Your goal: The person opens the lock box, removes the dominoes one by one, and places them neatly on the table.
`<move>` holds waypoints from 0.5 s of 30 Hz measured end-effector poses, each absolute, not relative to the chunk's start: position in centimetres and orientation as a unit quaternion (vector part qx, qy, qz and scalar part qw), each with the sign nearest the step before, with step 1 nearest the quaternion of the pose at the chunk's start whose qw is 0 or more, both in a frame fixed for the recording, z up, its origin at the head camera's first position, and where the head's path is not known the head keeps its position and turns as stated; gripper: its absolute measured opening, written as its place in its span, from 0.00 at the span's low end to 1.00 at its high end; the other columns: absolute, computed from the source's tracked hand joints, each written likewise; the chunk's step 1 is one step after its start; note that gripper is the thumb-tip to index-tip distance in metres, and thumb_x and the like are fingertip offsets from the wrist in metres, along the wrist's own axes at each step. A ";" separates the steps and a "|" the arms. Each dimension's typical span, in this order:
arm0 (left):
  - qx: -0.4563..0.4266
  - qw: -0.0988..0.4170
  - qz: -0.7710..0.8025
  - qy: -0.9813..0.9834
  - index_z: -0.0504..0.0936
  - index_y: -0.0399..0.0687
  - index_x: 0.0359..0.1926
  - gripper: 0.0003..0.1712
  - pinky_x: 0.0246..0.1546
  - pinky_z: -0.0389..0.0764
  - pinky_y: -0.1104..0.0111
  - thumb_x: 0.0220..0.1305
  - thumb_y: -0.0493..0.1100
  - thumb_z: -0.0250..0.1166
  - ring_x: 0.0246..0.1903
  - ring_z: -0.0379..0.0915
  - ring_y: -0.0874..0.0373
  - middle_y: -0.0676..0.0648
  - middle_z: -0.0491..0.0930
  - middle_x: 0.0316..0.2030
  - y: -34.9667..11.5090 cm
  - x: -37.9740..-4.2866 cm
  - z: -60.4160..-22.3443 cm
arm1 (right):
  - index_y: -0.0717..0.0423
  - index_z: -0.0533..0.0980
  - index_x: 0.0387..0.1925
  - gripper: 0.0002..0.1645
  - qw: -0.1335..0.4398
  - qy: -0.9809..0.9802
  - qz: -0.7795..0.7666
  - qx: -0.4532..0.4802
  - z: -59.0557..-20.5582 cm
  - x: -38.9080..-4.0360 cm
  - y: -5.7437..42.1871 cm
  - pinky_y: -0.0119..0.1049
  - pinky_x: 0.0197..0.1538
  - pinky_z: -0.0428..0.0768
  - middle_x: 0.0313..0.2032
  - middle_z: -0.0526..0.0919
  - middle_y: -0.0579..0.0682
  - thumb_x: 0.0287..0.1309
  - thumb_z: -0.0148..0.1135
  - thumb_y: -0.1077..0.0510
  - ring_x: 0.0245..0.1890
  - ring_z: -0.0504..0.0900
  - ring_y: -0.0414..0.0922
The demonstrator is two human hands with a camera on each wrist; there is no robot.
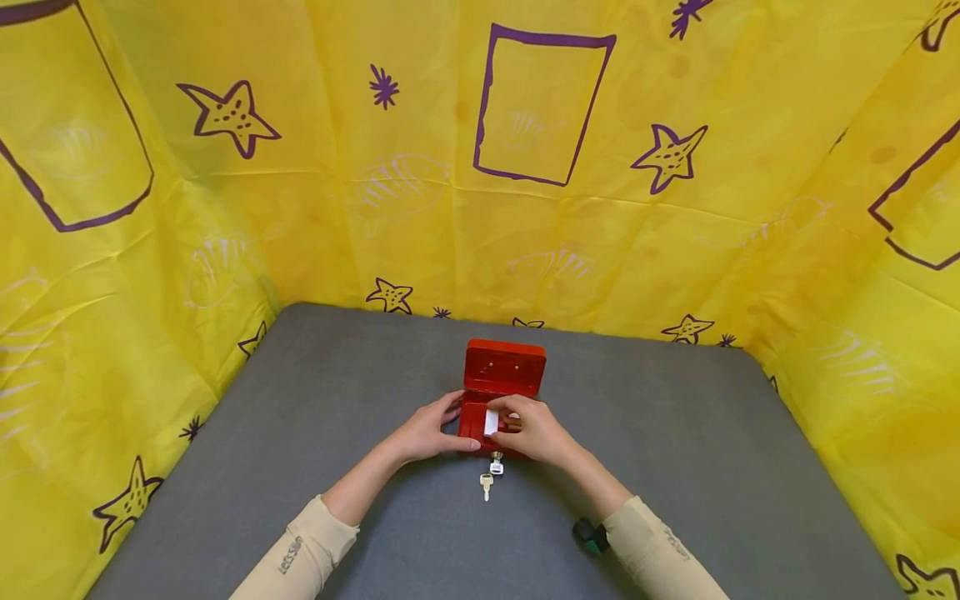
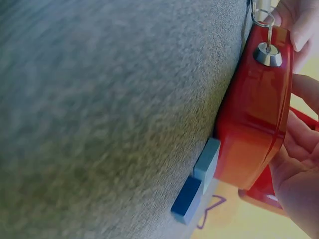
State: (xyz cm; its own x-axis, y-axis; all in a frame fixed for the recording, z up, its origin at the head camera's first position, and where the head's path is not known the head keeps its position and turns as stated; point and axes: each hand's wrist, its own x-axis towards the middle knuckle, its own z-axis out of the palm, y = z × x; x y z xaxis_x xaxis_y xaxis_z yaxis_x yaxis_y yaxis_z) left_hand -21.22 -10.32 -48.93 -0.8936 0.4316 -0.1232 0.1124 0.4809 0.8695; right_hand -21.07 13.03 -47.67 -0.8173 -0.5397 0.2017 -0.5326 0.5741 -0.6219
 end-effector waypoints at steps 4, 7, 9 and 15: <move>0.161 0.165 0.485 0.844 0.57 0.41 0.73 0.54 0.61 0.70 0.51 0.51 0.54 0.75 0.65 0.64 0.43 0.38 0.61 0.70 -10.3 -21.2 -49.0 | 0.59 0.79 0.51 0.24 0.003 0.886 -0.365 -0.285 -47.6 -20.9 13.6 0.40 0.49 0.82 0.47 0.83 0.51 0.52 0.73 0.58 0.44 0.82 0.47; 0.161 0.167 0.485 0.843 0.57 0.41 0.73 0.54 0.61 0.70 0.51 0.51 0.54 0.76 0.65 0.64 0.43 0.38 0.61 0.70 -10.3 -21.2 -49.0 | 0.57 0.79 0.52 0.24 0.015 0.882 -0.388 -0.267 -47.6 -20.6 14.0 0.39 0.49 0.82 0.48 0.83 0.50 0.52 0.73 0.58 0.43 0.82 0.46; 0.159 0.167 0.485 0.844 0.57 0.42 0.73 0.55 0.60 0.71 0.51 0.51 0.54 0.76 0.65 0.64 0.43 0.38 0.62 0.70 -10.2 -21.2 -49.0 | 0.57 0.79 0.52 0.24 0.023 0.878 -0.405 -0.256 -47.6 -20.5 14.2 0.39 0.49 0.82 0.48 0.82 0.50 0.52 0.73 0.59 0.43 0.83 0.46; 0.155 0.171 0.483 0.845 0.57 0.43 0.73 0.56 0.59 0.72 0.52 0.49 0.56 0.76 0.65 0.64 0.43 0.39 0.62 0.70 -10.2 -21.2 -49.0 | 0.57 0.79 0.52 0.24 0.027 0.868 -0.437 -0.233 -47.6 -20.3 14.8 0.40 0.49 0.82 0.49 0.82 0.51 0.53 0.72 0.59 0.44 0.84 0.47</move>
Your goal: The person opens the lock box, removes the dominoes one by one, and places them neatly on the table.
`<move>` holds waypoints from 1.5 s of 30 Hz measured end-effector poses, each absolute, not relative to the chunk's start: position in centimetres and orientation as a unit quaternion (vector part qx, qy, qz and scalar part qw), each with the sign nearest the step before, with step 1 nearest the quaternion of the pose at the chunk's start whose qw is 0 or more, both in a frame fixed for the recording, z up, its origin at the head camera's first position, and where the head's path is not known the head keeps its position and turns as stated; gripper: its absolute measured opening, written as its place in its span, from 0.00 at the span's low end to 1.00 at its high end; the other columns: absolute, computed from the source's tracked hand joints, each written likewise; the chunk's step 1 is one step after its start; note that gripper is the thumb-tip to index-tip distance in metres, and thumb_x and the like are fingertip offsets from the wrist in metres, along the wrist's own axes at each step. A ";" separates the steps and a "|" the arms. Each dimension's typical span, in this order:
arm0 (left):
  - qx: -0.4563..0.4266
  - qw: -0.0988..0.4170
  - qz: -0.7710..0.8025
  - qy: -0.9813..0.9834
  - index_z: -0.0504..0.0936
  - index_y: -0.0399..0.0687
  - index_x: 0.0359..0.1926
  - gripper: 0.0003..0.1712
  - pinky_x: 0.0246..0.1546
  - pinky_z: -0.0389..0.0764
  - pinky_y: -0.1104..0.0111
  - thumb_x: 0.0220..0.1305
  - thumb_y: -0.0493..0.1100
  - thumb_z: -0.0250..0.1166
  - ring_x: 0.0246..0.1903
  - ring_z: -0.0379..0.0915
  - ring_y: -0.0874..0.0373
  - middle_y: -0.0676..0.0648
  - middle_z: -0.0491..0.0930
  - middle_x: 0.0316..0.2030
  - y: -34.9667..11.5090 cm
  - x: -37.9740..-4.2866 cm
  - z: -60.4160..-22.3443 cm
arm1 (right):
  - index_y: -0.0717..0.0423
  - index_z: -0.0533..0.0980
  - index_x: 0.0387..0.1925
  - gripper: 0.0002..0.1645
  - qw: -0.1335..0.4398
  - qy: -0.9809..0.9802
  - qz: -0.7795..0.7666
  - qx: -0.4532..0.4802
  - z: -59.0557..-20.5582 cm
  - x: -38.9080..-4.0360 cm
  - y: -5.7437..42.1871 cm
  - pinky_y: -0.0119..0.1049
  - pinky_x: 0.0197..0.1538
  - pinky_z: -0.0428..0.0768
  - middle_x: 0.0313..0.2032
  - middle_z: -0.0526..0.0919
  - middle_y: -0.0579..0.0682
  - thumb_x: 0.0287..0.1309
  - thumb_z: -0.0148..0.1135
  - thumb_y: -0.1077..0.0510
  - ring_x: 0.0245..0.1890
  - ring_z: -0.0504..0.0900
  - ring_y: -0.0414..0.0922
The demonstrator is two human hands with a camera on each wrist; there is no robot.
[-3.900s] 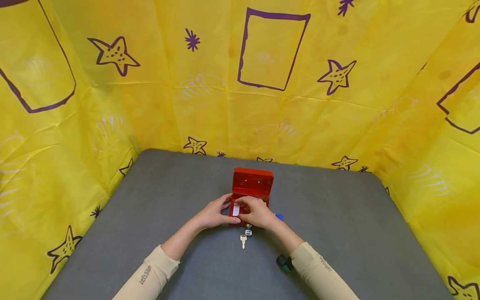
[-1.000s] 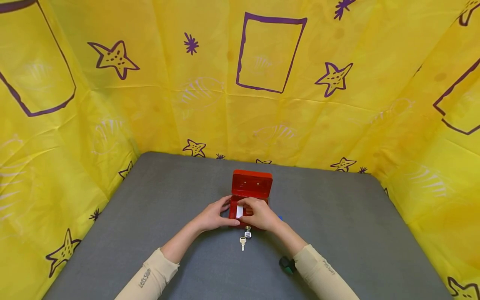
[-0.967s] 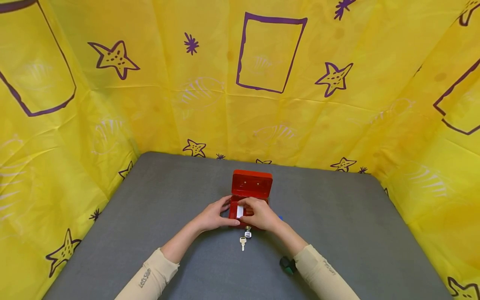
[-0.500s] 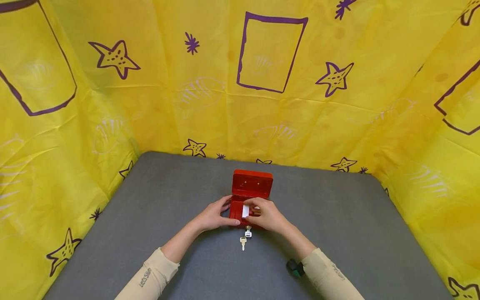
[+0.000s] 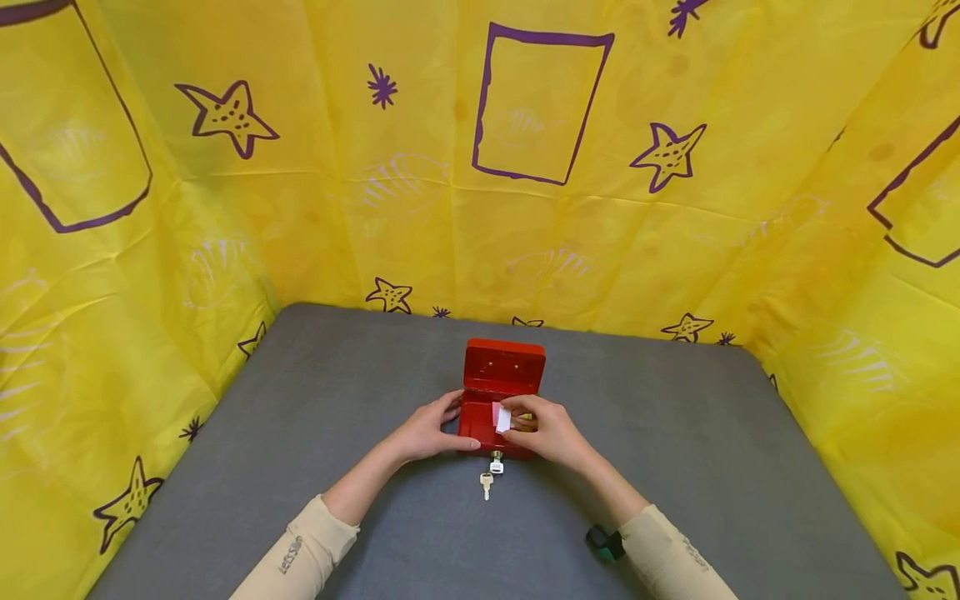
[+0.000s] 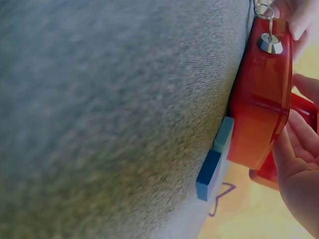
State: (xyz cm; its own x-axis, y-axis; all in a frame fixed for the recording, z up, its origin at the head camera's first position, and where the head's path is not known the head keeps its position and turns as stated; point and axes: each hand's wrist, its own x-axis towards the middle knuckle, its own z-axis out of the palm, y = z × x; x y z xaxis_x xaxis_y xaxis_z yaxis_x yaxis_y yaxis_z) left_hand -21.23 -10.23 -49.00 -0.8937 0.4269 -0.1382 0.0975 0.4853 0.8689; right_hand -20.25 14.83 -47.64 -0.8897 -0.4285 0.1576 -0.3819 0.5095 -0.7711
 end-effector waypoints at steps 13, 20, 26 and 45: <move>0.144 0.174 0.483 0.846 0.57 0.44 0.73 0.56 0.59 0.72 0.52 0.49 0.56 0.76 0.66 0.64 0.43 0.39 0.62 0.70 -10.2 -21.1 -48.9 | 0.58 0.78 0.54 0.26 0.021 0.867 -0.454 -0.204 -47.5 -19.5 16.1 0.42 0.49 0.82 0.49 0.82 0.51 0.53 0.73 0.56 0.46 0.83 0.50; 0.143 0.174 0.482 0.847 0.57 0.44 0.73 0.57 0.58 0.73 0.52 0.48 0.55 0.77 0.65 0.64 0.43 0.39 0.62 0.69 -10.2 -21.1 -48.9 | 0.60 0.76 0.55 0.27 0.013 0.856 -0.474 -0.205 -47.6 -19.1 17.0 0.42 0.50 0.81 0.50 0.81 0.54 0.54 0.73 0.58 0.47 0.82 0.51; 0.142 0.172 0.482 0.847 0.58 0.44 0.73 0.57 0.58 0.73 0.52 0.48 0.56 0.77 0.65 0.64 0.44 0.39 0.62 0.69 -10.2 -21.1 -48.9 | 0.60 0.76 0.57 0.29 0.020 0.855 -0.483 -0.185 -47.5 -18.8 17.7 0.43 0.51 0.81 0.51 0.81 0.52 0.53 0.73 0.58 0.48 0.82 0.51; 0.135 0.172 0.479 0.850 0.57 0.45 0.73 0.58 0.58 0.73 0.52 0.47 0.57 0.77 0.66 0.64 0.44 0.40 0.62 0.70 -10.1 -21.2 -48.9 | 0.55 0.77 0.56 0.28 0.021 0.874 -0.464 -0.141 -48.2 -18.1 20.5 0.39 0.51 0.81 0.52 0.80 0.50 0.52 0.74 0.56 0.50 0.80 0.48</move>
